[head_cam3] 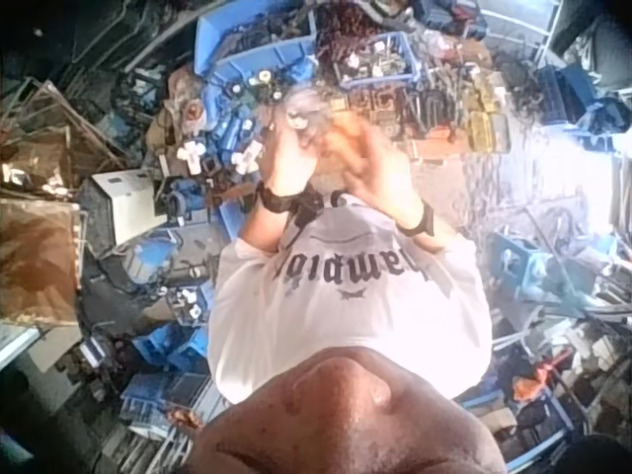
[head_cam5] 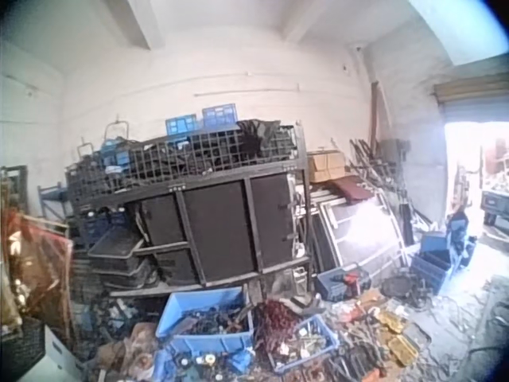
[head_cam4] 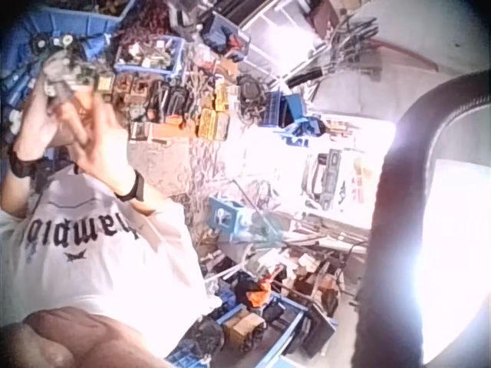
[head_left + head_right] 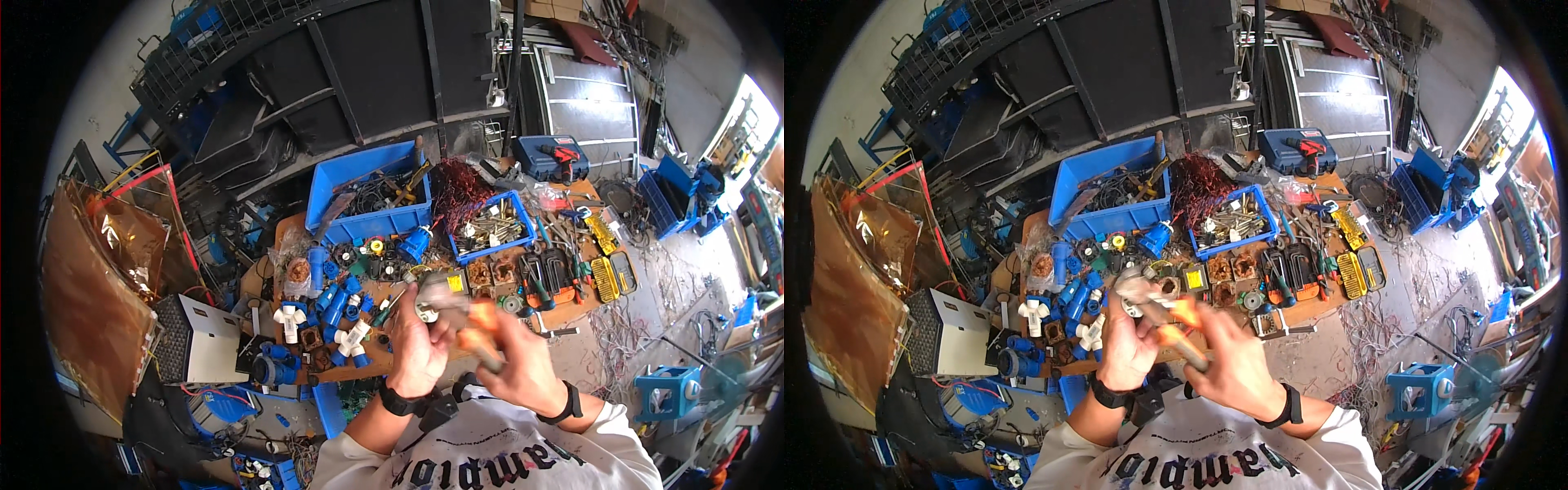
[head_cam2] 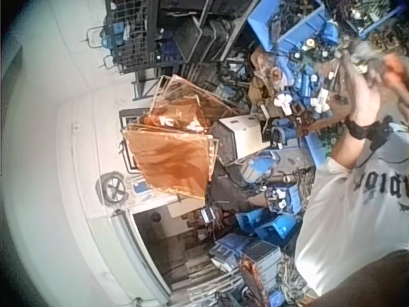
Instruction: The person uses a screwdriver and pliers to manipulate a small white electrical component with internal metal contacts. They repeatedly tighten and loosen screws, probe the interior, and adjust the component's orientation while holding it in their left hand.
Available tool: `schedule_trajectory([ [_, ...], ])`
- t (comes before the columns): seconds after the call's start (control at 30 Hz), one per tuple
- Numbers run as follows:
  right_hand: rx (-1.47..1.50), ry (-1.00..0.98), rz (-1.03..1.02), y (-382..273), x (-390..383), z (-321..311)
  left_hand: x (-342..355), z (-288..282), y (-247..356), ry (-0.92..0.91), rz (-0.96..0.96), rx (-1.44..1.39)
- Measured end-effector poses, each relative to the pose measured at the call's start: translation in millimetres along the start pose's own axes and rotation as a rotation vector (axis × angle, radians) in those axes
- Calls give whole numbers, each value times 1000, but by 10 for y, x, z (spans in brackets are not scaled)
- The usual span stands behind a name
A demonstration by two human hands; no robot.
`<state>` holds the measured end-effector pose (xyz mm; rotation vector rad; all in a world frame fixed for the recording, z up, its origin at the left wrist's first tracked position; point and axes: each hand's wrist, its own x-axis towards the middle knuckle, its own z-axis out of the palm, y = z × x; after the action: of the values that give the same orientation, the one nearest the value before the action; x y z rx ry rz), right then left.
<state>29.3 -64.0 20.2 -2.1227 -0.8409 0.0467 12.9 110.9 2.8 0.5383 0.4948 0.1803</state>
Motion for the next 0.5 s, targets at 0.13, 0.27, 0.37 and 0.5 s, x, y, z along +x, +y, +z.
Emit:
schedule_trajectory([
  [0.13, 128, 27, 20, 63, 50, -32, 76, 9, 19, -1, 2, -13],
  [0.27, 369, 227, -28, 56, 4, -30, 48, -41, 18, -99, -42, -46],
  [0.37, 21, -91, 6, 31, 121, -4, 51, -21, -5, -8, -62, -19],
  [0.5, 221, 103, 53, 117, 39, 11, 61, -61, 17, -28, -85, -34],
])
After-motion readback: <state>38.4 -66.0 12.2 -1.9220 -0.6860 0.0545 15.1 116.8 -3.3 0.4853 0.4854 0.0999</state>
